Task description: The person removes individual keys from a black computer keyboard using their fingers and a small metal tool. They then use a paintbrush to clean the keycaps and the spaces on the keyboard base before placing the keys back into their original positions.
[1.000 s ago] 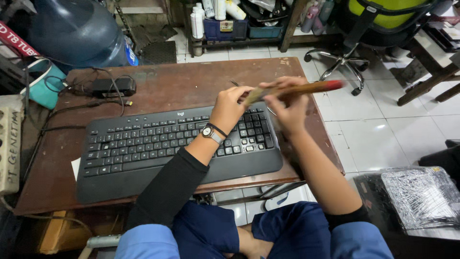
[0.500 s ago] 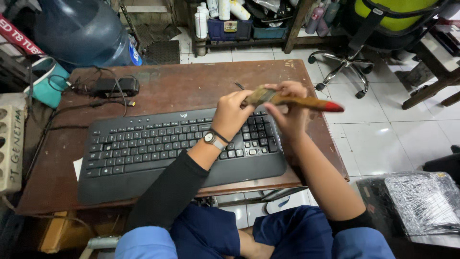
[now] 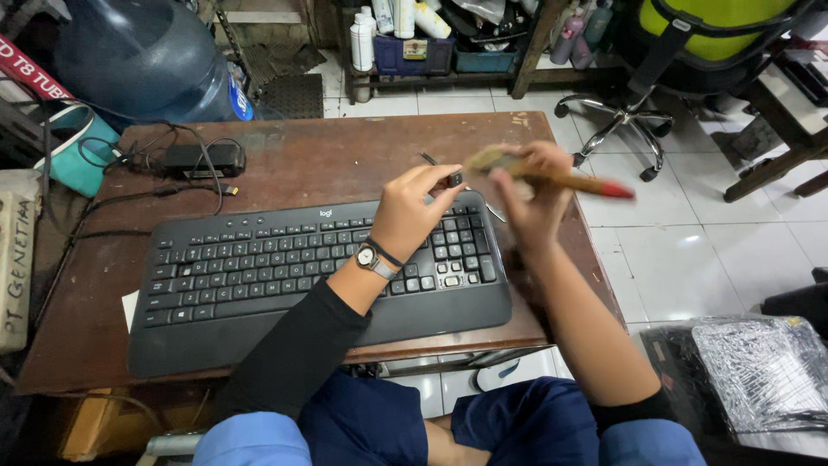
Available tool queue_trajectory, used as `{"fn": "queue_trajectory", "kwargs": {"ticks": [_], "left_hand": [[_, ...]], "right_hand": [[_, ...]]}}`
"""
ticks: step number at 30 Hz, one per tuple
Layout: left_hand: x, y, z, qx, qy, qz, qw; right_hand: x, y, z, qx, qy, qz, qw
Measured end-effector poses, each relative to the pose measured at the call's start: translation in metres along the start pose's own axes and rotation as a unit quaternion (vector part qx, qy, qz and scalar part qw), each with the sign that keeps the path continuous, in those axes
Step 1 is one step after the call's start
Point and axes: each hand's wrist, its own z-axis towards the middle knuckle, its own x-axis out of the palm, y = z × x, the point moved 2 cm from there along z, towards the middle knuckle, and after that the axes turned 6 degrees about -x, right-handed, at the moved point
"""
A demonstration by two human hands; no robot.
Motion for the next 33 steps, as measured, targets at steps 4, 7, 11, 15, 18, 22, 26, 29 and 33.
{"fn": "queue_trajectory", "kwargs": {"ticks": [4,7,11,15,18,22,26,29,33], "left_hand": [[0.007,0.004,-0.003,-0.01,0.011,0.001,1.0],[0.009,0.002,-0.002,-0.014,0.029,0.003,0.999],[0.002,-0.002,-0.004,0.012,0.022,0.012,1.0],[-0.001,-0.013,0.002,-0.02,-0.006,-0.028,0.999],[0.005,-0.002,-0.001,-0.044,0.015,-0.04,0.998],[0.01,0.005,-0.005,-0.059,0.04,-0.054,0.996],[0.002,-0.006,0.0,-0.043,-0.003,-0.048,0.998],[-0.003,-0.015,0.004,-0.02,-0.022,-0.046,0.999],[-0.003,-0.006,0.004,-0.065,0.021,-0.04,0.997]], "right_hand": [[-0.009,-0.003,0.002,0.076,-0.081,0.084,0.99],[0.006,0.023,-0.003,-0.003,-0.095,0.177,0.98],[0.005,0.003,-0.012,-0.056,0.034,0.068,0.996],[-0.017,-0.009,0.017,0.1,-0.056,-0.017,0.993],[-0.016,0.003,0.016,0.037,-0.089,0.039,0.995],[0.01,0.014,-0.012,-0.014,0.005,0.209,0.978],[0.001,0.003,0.006,-0.007,0.04,0.057,0.998],[-0.019,-0.028,0.005,0.076,-0.016,0.018,0.997],[-0.008,0.017,0.013,0.0,-0.067,0.12,0.99]]}}
